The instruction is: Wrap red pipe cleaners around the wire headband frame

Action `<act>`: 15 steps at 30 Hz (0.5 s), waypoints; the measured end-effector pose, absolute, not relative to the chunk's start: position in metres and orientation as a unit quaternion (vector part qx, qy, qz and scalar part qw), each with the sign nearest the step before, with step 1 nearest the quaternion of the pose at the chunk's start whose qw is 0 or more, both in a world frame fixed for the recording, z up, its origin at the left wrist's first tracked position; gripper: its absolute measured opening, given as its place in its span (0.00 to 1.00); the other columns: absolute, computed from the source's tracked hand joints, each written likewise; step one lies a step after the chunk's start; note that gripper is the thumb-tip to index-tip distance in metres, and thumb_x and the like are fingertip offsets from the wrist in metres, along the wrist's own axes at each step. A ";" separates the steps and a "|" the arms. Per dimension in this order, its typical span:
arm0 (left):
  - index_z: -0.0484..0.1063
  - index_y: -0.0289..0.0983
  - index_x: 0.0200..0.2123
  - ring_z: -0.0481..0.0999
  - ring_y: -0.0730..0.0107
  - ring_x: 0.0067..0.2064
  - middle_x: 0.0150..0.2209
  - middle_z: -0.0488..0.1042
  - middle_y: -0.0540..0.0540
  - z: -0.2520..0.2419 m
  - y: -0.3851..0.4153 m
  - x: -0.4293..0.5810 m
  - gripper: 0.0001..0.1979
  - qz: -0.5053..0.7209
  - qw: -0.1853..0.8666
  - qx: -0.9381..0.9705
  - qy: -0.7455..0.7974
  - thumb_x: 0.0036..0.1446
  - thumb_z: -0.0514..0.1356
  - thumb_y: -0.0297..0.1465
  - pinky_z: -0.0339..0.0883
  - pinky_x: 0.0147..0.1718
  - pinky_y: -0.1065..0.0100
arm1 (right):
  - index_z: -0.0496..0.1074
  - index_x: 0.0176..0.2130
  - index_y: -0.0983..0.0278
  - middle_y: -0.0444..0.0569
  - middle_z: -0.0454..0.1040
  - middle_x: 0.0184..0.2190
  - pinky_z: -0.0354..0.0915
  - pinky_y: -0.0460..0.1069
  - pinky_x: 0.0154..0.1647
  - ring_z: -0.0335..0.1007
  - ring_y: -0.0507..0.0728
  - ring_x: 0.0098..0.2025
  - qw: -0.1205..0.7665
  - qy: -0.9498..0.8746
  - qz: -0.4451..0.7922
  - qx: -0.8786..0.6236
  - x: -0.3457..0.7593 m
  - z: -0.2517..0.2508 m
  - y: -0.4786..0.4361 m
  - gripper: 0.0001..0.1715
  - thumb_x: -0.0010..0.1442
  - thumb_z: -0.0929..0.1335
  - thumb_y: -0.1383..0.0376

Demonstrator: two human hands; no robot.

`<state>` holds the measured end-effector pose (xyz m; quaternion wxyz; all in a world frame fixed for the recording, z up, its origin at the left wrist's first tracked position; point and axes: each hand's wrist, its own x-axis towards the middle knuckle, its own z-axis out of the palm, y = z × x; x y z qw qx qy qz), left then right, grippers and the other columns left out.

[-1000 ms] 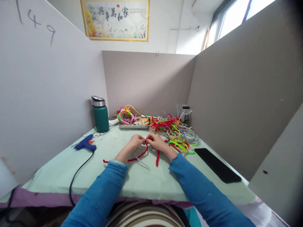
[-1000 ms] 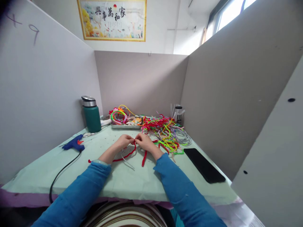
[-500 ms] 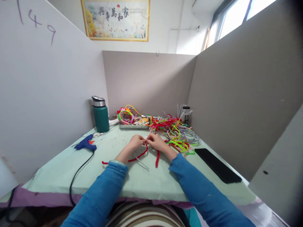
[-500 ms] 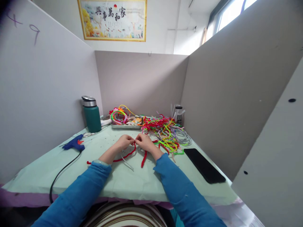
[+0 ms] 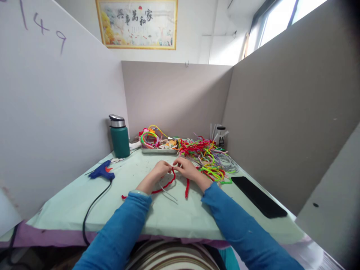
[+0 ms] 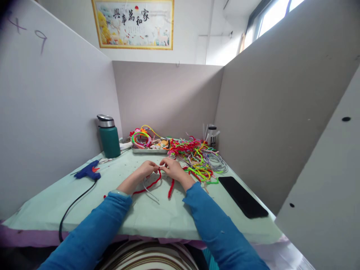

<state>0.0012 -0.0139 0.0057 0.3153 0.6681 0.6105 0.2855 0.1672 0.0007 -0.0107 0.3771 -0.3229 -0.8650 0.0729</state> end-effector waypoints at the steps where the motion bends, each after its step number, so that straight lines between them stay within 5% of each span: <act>1: 0.72 0.30 0.26 0.53 0.78 0.16 0.12 0.56 0.54 0.005 -0.013 0.001 0.10 0.285 0.318 0.664 0.614 0.49 0.57 0.32 0.45 0.18 0.71 | 0.70 0.35 0.65 0.47 0.69 0.34 0.60 0.46 0.36 0.64 0.52 0.35 0.384 -0.869 0.065 -0.306 0.168 -0.009 0.000 0.05 0.55 0.67 0.69; 15: 0.70 0.31 0.25 0.54 0.78 0.15 0.10 0.55 0.55 0.016 -0.020 0.000 0.04 0.273 0.350 0.638 0.629 0.45 0.57 0.27 0.45 0.17 0.72 | 0.72 0.39 0.60 0.50 0.66 0.45 0.54 0.54 0.48 0.58 0.58 0.46 0.285 -0.921 -0.114 -0.239 0.165 -0.002 -0.010 0.14 0.51 0.68 0.72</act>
